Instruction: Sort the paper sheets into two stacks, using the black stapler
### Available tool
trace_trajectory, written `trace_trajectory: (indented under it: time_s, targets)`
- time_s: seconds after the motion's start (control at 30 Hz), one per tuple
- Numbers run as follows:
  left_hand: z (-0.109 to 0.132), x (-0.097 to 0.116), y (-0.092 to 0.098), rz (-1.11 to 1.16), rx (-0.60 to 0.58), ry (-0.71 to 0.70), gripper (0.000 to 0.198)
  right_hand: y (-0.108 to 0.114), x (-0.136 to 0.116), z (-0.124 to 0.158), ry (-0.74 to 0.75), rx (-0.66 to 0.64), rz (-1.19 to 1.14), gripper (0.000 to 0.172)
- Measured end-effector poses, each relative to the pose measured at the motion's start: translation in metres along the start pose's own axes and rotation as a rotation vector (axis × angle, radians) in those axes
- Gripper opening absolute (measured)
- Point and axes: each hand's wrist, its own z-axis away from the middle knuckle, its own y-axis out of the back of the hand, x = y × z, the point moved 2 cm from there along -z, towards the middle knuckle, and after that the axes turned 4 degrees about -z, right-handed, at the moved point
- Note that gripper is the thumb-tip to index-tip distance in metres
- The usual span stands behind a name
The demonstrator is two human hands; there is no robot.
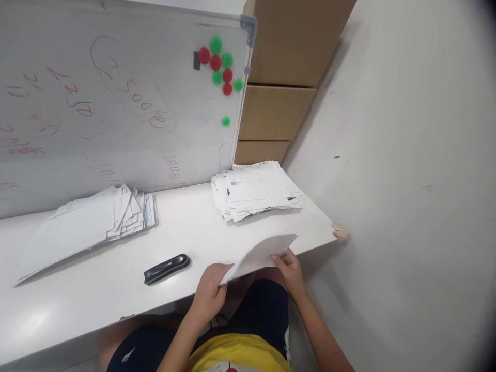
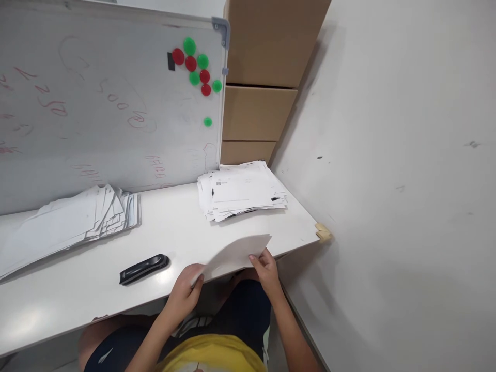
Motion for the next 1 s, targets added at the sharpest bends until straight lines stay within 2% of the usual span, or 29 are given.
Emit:
trace_trajectory:
  time_s: [0.1, 0.2, 0.3, 0.4, 0.5, 0.57, 0.67, 0.83, 1.0]
  targets:
    - [-0.006, 0.018, 0.015, -0.023, -0.004, -0.044, 0.041, 0.003, 0.001, 0.007, -0.048, 0.017, -0.008, 0.035]
    - [-0.006, 0.025, 0.045, -0.130, 0.023, -0.029, 0.036, 0.001, -0.007, 0.011, -0.129, -0.016, -0.094, 0.039]
    - [0.001, 0.011, 0.078, -0.336, 0.034, -0.141, 0.039, -0.010, -0.015, 0.015, -0.252, -0.117, -0.180, 0.044]
    - [0.010, -0.013, 0.094, -0.600, -0.014, -0.175, 0.042, -0.022, -0.017, 0.018, -0.362, -0.228, -0.164, 0.046]
    - [0.015, -0.031, 0.094, -0.760, -0.096, -0.169, 0.031, -0.029, -0.014, 0.018, -0.382, -0.310, -0.109, 0.044]
    - [0.016, -0.039, 0.091, -0.829, -0.123, -0.175, 0.037, -0.032, -0.012, 0.016, -0.372, -0.343, -0.063, 0.041]
    - [0.015, -0.051, 0.091, -0.912, -0.089, -0.115, 0.044, -0.034, -0.012, 0.012, -0.360, -0.354, -0.007, 0.039]
    - [0.014, -0.069, 0.095, -0.827, -0.091, -0.114, 0.037, -0.038, -0.015, 0.012, -0.322, -0.326, 0.015, 0.039]
    - [0.013, -0.069, 0.096, -0.830, -0.073, -0.131, 0.031, -0.043, -0.014, 0.016, -0.339, -0.334, -0.012, 0.041]
